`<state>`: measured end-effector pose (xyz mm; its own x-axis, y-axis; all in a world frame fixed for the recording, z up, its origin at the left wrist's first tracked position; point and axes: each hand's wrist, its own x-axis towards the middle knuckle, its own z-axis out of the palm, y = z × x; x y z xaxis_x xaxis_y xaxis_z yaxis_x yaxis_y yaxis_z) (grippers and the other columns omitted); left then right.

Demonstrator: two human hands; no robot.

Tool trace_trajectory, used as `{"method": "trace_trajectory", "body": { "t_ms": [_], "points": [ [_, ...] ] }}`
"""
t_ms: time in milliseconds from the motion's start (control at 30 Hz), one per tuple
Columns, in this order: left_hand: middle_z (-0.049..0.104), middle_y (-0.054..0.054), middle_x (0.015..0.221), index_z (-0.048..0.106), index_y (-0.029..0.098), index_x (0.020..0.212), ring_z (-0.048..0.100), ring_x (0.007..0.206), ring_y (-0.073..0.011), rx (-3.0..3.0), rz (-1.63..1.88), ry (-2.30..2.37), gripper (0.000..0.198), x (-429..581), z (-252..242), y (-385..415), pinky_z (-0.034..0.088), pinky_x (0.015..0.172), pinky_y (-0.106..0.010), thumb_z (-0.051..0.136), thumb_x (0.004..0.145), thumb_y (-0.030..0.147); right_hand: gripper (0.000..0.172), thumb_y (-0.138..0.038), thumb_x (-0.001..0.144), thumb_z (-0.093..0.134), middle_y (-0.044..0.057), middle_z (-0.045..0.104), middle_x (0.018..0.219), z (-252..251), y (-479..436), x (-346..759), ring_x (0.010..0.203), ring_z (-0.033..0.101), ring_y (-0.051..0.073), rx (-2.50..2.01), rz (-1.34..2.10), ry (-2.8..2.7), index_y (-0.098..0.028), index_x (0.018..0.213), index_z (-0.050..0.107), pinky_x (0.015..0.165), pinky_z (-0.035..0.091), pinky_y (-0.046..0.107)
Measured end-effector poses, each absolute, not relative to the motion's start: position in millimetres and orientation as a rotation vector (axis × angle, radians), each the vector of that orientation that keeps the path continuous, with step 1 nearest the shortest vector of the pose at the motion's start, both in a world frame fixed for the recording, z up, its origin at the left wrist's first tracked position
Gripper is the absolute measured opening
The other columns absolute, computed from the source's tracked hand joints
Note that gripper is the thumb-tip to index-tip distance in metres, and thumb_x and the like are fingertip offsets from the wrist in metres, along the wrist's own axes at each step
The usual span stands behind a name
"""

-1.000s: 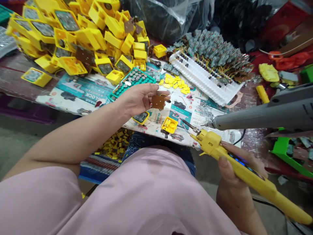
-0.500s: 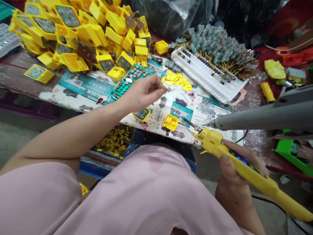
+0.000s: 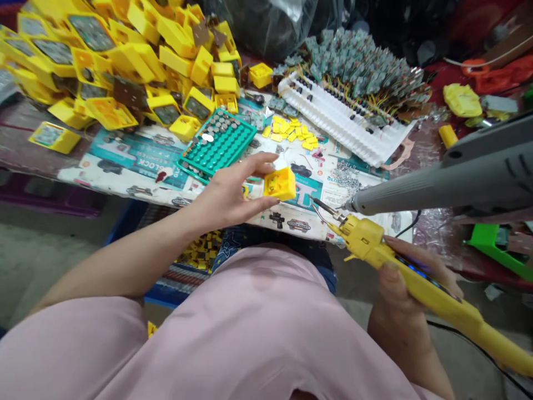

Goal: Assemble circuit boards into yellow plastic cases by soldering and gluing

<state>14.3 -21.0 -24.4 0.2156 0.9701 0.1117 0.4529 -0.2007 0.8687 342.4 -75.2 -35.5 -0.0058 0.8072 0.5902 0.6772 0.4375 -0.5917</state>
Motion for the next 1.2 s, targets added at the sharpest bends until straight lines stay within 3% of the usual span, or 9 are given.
{"method": "trace_trajectory", "body": {
  "t_ms": [67, 167, 300, 467, 567, 733, 867, 1067, 1200],
  "points": [
    [0.067, -0.014, 0.132, 0.054, 0.020, 0.131, 0.068, 0.117, -0.0277, 1.261, 1.004, 1.208, 0.056, 13, -19, -22, 0.051, 0.105, -0.046, 0.064, 0.085, 0.050, 0.031, -0.031, 0.070, 0.072, -0.002, 0.076, 0.075, -31, -73, 335, 0.051, 0.069, 0.022, -1.214, 0.101, -1.725, -0.035, 0.101, 0.077, 0.045, 0.059, 0.032],
    [0.064, -0.014, 0.137, 0.058, 0.020, 0.124, 0.066, 0.122, -0.0264, 0.735, 0.974, 1.041, 0.049, 16, -16, -23, 0.053, 0.103, -0.042, 0.053, 0.091, 0.055, 0.034, -0.027, 0.071, 0.072, -0.002, 0.077, 0.078, -26, -72, 328, 0.056, 0.071, 0.024, -1.254, 0.116, -1.769, -0.036, 0.104, 0.076, 0.050, 0.062, 0.035],
    [0.062, -0.013, 0.141, 0.057, 0.020, 0.128, 0.062, 0.129, -0.0225, 0.485, 0.959, 0.945, 0.043, 22, -19, -24, 0.051, 0.107, -0.038, 0.046, 0.097, 0.046, 0.035, -0.025, 0.072, 0.073, -0.003, 0.078, 0.079, -26, -70, 325, 0.059, 0.073, 0.024, -1.147, 0.123, -1.805, -0.034, 0.105, 0.076, 0.056, 0.065, 0.036],
    [0.074, -0.012, 0.118, 0.058, 0.014, 0.129, 0.072, 0.110, -0.0180, 0.216, 1.005, 0.875, 0.039, 26, -15, -26, 0.050, 0.107, -0.035, 0.038, 0.102, 0.033, 0.029, -0.028, 0.076, 0.071, -0.003, 0.078, 0.079, -31, -68, 326, 0.058, 0.072, 0.019, -1.082, 0.117, -1.814, -0.028, 0.105, 0.075, 0.062, 0.064, 0.029],
    [0.076, -0.011, 0.111, 0.058, 0.012, 0.130, 0.073, 0.105, -0.0183, 0.183, 1.020, 0.825, 0.038, 25, -16, -27, 0.048, 0.109, -0.037, 0.040, 0.102, 0.031, 0.019, -0.030, 0.079, 0.071, -0.002, 0.077, 0.078, -30, -70, 325, 0.059, 0.072, 0.016, -1.110, 0.120, -1.831, -0.024, 0.097, 0.074, 0.064, 0.063, 0.025],
    [0.074, -0.011, 0.118, 0.065, 0.016, 0.119, 0.071, 0.110, -0.0221, 0.346, 1.079, 0.816, 0.029, 20, -26, -31, 0.047, 0.111, -0.041, 0.056, 0.096, 0.031, 0.013, -0.030, 0.080, 0.070, -0.001, 0.077, 0.078, -26, -71, 319, 0.061, 0.072, 0.014, -1.153, 0.087, -1.839, -0.022, 0.091, 0.072, 0.068, 0.062, 0.023],
    [0.073, -0.008, 0.119, 0.068, 0.019, 0.111, 0.071, 0.109, -0.0223, 0.438, 1.113, 0.844, 0.024, 19, -30, -33, 0.051, 0.107, -0.041, 0.065, 0.091, 0.029, 0.013, -0.030, 0.080, 0.070, -0.002, 0.077, 0.076, -25, -67, 318, 0.060, 0.072, 0.014, -1.106, 0.083, -1.860, -0.022, 0.090, 0.072, 0.066, 0.062, 0.021],
    [0.072, -0.007, 0.124, 0.068, 0.020, 0.112, 0.071, 0.110, -0.0193, 0.492, 1.109, 0.867, 0.029, 20, -29, -32, 0.058, 0.094, -0.029, 0.072, 0.085, 0.029, 0.015, -0.032, 0.080, 0.070, -0.003, 0.077, 0.078, -26, -67, 317, 0.059, 0.072, 0.013, -1.117, 0.096, -1.859, -0.022, 0.091, 0.072, 0.067, 0.061, 0.020],
    [0.069, -0.008, 0.129, 0.067, 0.021, 0.114, 0.068, 0.116, -0.0221, 0.625, 1.086, 0.947, 0.033, 18, -31, -32, 0.059, 0.094, -0.033, 0.069, 0.085, 0.037, 0.017, -0.032, 0.080, 0.072, -0.002, 0.078, 0.080, -28, -70, 320, 0.061, 0.072, 0.012, -1.132, 0.101, -1.854, -0.022, 0.093, 0.073, 0.067, 0.061, 0.019]
  ]
}}
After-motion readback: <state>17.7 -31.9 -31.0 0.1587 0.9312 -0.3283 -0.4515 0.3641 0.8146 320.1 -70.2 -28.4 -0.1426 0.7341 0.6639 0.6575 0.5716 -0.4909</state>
